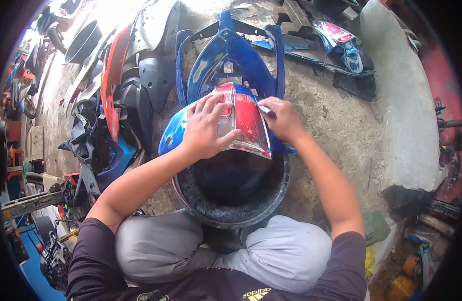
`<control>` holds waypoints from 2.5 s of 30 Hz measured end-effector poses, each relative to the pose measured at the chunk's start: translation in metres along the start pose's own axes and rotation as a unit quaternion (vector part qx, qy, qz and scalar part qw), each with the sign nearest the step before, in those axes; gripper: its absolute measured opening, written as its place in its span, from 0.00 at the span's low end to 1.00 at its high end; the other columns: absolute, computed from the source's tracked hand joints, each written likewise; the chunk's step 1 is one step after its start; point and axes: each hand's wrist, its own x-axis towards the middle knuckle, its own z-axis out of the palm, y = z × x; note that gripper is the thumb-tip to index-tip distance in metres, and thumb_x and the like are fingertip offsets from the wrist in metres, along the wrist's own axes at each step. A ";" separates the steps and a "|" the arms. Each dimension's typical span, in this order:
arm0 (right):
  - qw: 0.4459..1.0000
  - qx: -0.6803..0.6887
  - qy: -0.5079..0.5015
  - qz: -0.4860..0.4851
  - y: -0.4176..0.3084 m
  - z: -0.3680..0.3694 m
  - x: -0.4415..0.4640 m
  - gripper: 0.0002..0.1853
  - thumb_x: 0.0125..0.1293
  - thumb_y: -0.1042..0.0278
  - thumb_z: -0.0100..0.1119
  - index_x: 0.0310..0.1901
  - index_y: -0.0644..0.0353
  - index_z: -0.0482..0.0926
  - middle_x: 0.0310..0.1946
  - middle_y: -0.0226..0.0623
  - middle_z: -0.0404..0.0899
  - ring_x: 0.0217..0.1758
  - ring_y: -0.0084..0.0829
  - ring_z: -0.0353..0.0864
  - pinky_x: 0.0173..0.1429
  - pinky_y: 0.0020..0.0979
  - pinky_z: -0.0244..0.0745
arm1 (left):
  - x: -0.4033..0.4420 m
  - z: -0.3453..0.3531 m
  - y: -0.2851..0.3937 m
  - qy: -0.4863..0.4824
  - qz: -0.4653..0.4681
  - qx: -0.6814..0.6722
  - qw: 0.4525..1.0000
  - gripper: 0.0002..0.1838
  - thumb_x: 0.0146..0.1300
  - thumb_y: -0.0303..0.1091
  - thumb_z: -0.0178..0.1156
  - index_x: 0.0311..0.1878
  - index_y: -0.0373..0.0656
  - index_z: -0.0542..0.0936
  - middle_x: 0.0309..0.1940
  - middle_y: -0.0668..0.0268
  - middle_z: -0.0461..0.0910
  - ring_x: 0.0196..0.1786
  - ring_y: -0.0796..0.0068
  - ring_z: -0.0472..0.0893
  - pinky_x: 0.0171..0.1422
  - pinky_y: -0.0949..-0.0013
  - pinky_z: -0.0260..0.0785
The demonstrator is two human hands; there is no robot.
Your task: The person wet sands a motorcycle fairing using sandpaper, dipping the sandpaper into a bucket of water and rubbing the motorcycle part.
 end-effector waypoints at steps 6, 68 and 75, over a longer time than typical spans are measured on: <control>0.999 0.013 0.026 0.030 0.001 0.008 0.022 0.09 0.72 0.74 0.70 0.51 0.64 0.90 0.49 0.50 0.92 0.46 0.50 0.94 0.51 0.42 0.88 | 0.002 0.000 0.001 -0.007 0.000 -0.011 1.000 0.41 0.64 0.61 0.72 0.73 0.46 0.78 0.79 0.50 0.71 0.85 0.44 0.65 0.85 0.37 0.54; 0.999 -0.005 0.005 -0.035 0.013 0.005 0.024 0.15 0.65 0.83 0.67 0.53 0.63 0.90 0.50 0.50 0.92 0.52 0.53 0.93 0.57 0.45 0.88 | 0.003 0.010 -0.003 -0.005 0.024 0.010 1.000 0.41 0.64 0.64 0.71 0.71 0.45 0.76 0.78 0.47 0.69 0.83 0.39 0.63 0.77 0.26 0.57; 0.998 0.048 -0.033 0.006 0.019 0.001 0.021 0.09 0.77 0.75 0.70 0.54 0.64 0.90 0.49 0.43 0.93 0.45 0.31 0.91 0.48 0.34 0.86 | 0.004 0.006 -0.006 -0.004 0.026 0.006 1.000 0.43 0.62 0.66 0.73 0.71 0.47 0.77 0.76 0.50 0.70 0.83 0.43 0.64 0.77 0.30 0.57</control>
